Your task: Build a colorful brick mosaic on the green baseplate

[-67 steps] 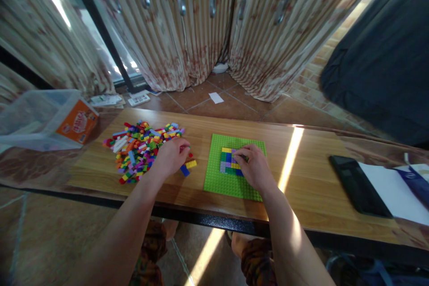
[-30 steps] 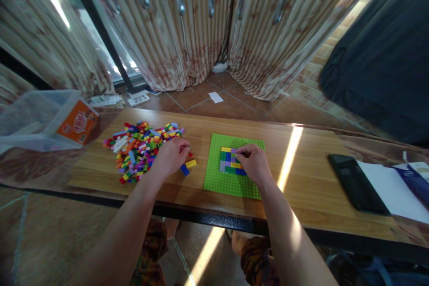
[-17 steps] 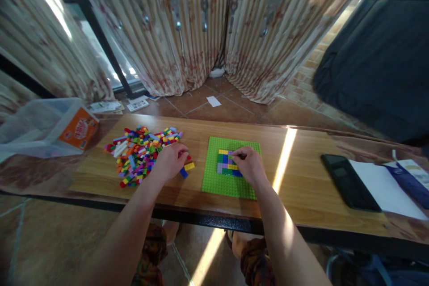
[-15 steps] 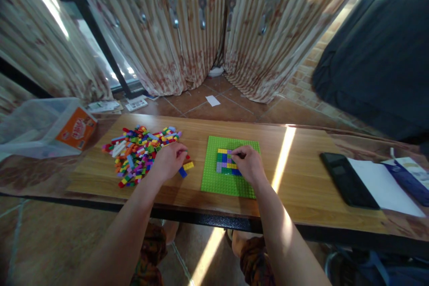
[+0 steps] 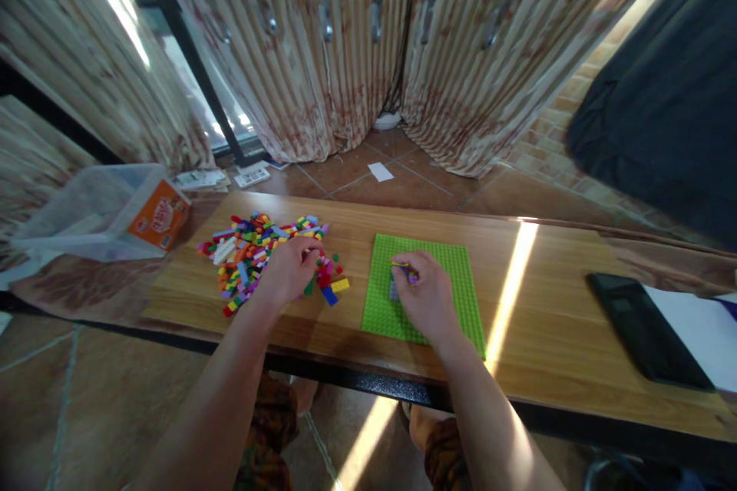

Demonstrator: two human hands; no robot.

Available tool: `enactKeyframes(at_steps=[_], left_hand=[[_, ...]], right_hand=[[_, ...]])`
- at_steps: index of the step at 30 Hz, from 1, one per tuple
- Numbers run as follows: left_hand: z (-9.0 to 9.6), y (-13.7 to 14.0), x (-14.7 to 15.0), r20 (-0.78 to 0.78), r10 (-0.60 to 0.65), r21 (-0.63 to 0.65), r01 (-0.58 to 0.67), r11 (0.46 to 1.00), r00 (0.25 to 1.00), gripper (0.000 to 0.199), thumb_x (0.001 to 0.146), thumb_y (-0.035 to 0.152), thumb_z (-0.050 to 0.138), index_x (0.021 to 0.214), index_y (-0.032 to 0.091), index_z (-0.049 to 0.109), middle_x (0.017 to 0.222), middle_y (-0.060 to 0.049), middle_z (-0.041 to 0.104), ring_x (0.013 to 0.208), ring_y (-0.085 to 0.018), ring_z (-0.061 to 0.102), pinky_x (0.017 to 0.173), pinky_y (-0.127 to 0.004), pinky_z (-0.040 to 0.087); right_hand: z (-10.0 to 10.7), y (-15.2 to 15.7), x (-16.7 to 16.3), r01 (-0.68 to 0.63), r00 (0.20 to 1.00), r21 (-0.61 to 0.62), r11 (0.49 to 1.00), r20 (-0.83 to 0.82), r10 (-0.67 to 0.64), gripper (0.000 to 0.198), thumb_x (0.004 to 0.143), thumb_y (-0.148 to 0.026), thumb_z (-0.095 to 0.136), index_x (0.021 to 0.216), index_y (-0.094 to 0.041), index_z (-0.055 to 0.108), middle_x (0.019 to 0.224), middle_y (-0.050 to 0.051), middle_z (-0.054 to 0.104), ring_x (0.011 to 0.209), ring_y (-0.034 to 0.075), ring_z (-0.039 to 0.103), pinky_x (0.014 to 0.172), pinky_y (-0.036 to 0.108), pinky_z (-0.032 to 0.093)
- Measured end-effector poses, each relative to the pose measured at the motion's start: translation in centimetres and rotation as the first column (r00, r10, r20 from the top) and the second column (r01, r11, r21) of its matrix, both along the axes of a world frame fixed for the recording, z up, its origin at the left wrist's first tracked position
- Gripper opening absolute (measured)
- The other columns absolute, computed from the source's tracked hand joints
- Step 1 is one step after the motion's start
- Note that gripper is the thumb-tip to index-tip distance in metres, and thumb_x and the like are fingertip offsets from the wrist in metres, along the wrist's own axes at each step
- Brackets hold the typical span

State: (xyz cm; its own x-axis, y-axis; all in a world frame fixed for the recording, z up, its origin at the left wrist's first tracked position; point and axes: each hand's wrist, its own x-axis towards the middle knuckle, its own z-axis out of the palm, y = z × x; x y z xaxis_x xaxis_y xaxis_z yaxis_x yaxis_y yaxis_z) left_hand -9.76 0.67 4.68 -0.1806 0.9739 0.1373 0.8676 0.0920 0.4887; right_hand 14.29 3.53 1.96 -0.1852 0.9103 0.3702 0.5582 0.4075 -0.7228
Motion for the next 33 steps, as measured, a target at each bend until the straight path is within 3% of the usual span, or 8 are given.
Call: enactKeyframes(at_steps=[3,7,15,24,29,33], left_hand=[[0.1,-0.1,-0.4,-0.013,0.009,0.009,-0.009,1.000,1.000,0.027,0.088,0.012,0.048,0.098,0.015,0.073,0.105,-0.009,0.074,0.102,-0.022,0.067,0.096,-0.033,0.049],[0.1,-0.3,-0.6,-0.003,0.012,-0.005,-0.012,1.000,1.000,0.027,0.088,0.012,0.048,0.099,0.014,0.073,0.105,-0.009,0.074,0.100,-0.021,0.068,0.094,-0.032,0.050],[-0.2,-0.4,-0.5,0.008,-0.023,-0.015,0.023,1.000,1.000,0.026,0.088,0.015,0.048,0.098,0.016,0.072,0.102,-0.008,0.074,0.094,-0.020,0.068,0.089,-0.030,0.051],[-0.4,-0.5,0.9,0.037,-0.075,-0.018,0.075,0.997,0.997,0.024,0.088,0.017,0.048,0.093,0.018,0.072,0.094,-0.006,0.074,0.087,-0.019,0.067,0.082,-0.029,0.051],[-0.5,-0.3,1.6,0.049,-0.114,0.013,0.114,0.993,0.992,0.022,0.088,0.015,0.049,0.091,0.017,0.071,0.091,-0.007,0.073,0.083,-0.018,0.066,0.080,-0.029,0.051],[-0.6,-0.1,2.5,0.058,-0.166,0.050,0.163,0.985,0.984,0.022,0.088,0.014,0.049,0.091,0.016,0.070,0.090,-0.007,0.071,0.081,-0.017,0.065,0.080,-0.029,0.051]], right_hand=[[-0.6,-1.3,-2.0,-0.180,0.977,0.050,0.982,0.126,0.172,0.021,0.088,-0.025,0.054,0.101,-0.022,0.070,0.103,0.009,0.068,0.098,0.023,0.062,0.088,0.040,0.050],[-1.5,-1.9,-4.2,-0.306,0.931,0.063,0.950,0.230,0.285,0.025,0.090,-0.021,0.052,0.110,-0.021,0.068,0.111,0.010,0.065,0.105,0.025,0.058,0.094,0.043,0.048],[-1.8,-1.7,-6.0,-0.386,0.854,0.015,0.922,0.384,0.351,0.021,0.091,-0.017,0.053,0.104,-0.020,0.069,0.103,0.009,0.067,0.098,0.024,0.056,0.089,0.041,0.047],[-0.7,-1.1,-3.3,-0.241,0.937,0.061,0.969,0.276,0.216,0.017,0.091,-0.023,0.054,0.100,-0.021,0.068,0.101,0.009,0.069,0.096,0.025,0.060,0.090,0.043,0.046],[-0.2,0.4,0.2,0.034,0.982,0.043,0.999,0.186,-0.041,0.025,0.089,-0.038,0.053,0.097,-0.020,0.069,0.097,0.009,0.071,0.090,0.024,0.063,0.083,0.040,0.048],[0.1,1.4,3.0,0.252,0.960,-0.017,0.967,0.133,-0.248,0.033,0.085,-0.047,0.055,0.095,-0.019,0.070,0.084,0.007,0.072,0.072,0.021,0.064,0.072,0.035,0.049]])
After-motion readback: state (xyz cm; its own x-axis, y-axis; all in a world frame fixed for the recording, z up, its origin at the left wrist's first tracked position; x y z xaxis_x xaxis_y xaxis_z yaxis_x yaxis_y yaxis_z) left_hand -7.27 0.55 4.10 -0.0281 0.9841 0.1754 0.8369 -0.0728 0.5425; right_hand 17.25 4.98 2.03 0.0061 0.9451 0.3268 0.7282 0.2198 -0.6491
